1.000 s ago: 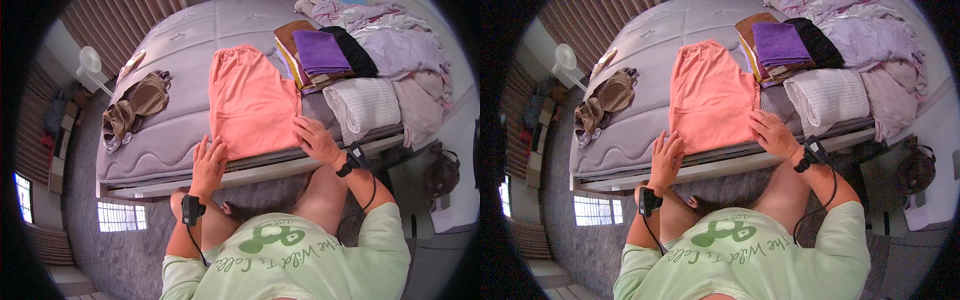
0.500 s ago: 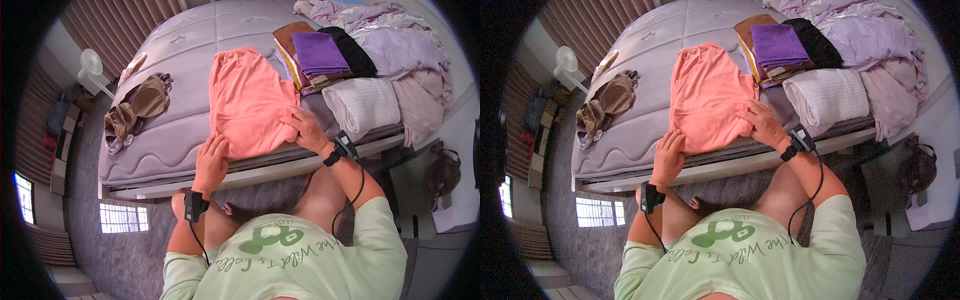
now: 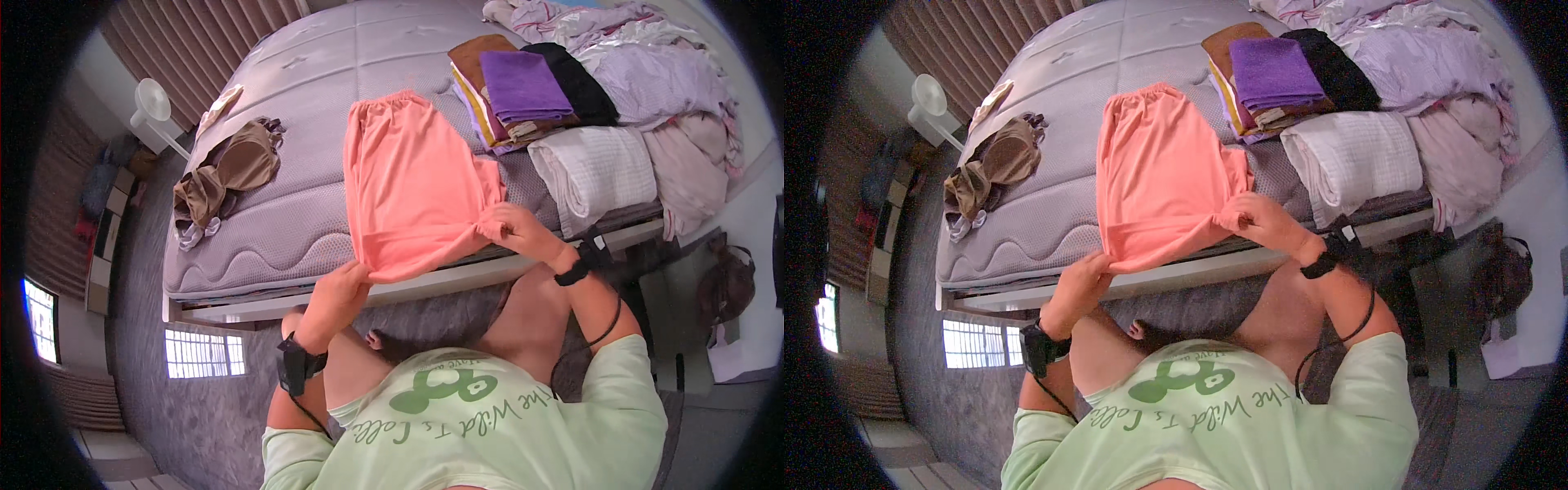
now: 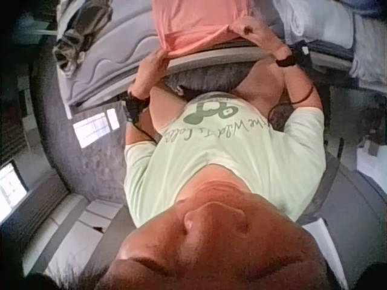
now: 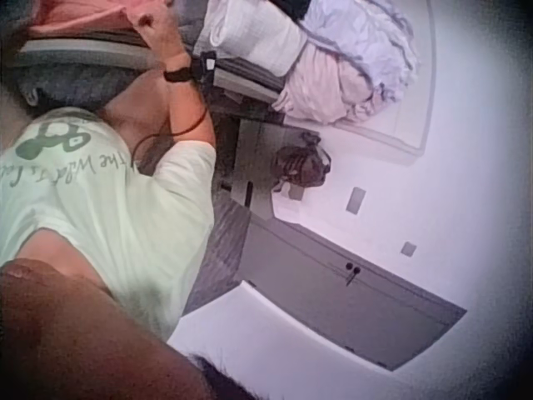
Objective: Fold a pink dress or piece of clothing on a bed.
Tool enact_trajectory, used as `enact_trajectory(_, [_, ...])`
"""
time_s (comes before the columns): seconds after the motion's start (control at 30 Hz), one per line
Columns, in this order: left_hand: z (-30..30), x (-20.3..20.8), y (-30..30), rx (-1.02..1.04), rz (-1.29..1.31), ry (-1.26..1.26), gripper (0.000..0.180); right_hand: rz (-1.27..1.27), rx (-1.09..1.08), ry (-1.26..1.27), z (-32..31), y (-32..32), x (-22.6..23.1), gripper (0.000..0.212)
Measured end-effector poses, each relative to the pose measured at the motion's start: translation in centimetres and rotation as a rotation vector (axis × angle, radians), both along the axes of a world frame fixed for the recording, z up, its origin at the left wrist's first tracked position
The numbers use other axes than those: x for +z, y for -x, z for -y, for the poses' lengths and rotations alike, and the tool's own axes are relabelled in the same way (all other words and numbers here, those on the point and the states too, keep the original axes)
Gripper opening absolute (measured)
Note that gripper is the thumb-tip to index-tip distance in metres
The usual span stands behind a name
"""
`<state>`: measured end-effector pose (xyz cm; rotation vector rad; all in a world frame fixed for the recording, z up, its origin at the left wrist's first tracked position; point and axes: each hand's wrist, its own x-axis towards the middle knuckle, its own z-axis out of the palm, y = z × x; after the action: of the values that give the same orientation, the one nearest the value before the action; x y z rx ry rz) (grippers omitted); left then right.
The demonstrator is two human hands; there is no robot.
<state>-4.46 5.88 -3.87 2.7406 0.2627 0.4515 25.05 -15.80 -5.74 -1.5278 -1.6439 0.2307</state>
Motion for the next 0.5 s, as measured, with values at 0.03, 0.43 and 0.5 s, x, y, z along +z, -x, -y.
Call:
enact_trajectory(0.03, [0.0, -0.2, 0.2, -0.006, -0.057, 0.064, 0.007, -0.044, 0.043, 0.0, 0.1, -0.1, -0.2, 0.023])
enact_trajectory(0.43, [-0.2, -2.1, -0.3, 0.075, 0.128, 0.042, 0.036, -0.498, -0.081, 0.166, 0.4, 0.6, -1.4, 0.014])
enact_trajectory(0.5, [-0.7, -3.3, -0.4, 0.062, 0.164, -0.005, 0.036, -0.549, -0.058, 0.067, 0.7, 0.9, -1.1, 0.018])
